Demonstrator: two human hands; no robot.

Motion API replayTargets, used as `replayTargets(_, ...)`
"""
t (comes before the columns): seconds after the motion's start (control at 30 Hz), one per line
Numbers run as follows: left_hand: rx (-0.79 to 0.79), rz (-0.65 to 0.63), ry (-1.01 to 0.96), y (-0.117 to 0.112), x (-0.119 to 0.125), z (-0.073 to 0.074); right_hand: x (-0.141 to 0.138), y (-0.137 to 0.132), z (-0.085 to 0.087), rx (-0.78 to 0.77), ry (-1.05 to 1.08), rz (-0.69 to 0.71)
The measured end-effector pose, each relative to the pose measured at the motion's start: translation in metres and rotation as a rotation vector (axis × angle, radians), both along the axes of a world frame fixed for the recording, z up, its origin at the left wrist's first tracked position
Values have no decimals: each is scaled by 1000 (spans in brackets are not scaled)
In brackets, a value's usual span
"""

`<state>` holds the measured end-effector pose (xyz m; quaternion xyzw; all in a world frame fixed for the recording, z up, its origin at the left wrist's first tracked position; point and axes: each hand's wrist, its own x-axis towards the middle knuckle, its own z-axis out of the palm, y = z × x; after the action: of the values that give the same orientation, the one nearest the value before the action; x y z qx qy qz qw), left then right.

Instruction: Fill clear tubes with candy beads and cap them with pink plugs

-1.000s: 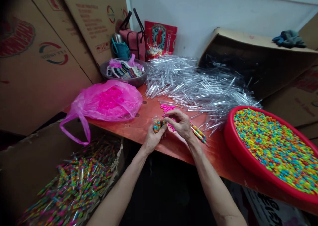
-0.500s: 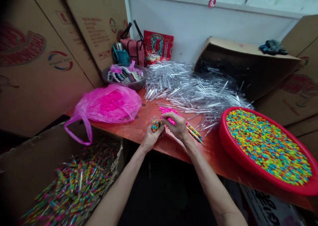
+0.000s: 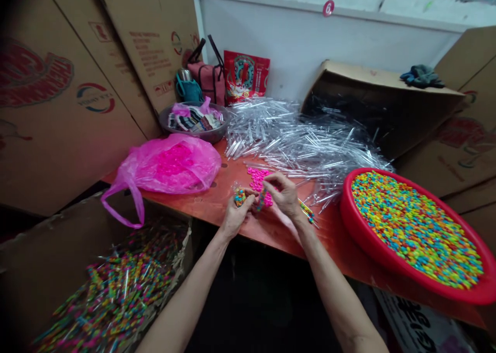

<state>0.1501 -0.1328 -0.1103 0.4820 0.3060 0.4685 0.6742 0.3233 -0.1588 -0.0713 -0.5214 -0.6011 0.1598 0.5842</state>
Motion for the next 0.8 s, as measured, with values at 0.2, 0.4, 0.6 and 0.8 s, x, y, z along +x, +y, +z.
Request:
replayTargets(0.2, -11, -24, 34, -2, -2, 1, 67, -31, -9, -248, -329, -109)
replayTargets(0.4, 27, -28, 46, -3, -2, 1, 32, -34, -24, -250, -579, 92)
replayTargets(0.6, -35, -18, -3, -5, -2, 3, 24, -15, -25, -306, -221, 68)
replayTargets(0.8, -23, -16, -5, -4, -1, -4, 10, 9, -5, -387, 471, 117)
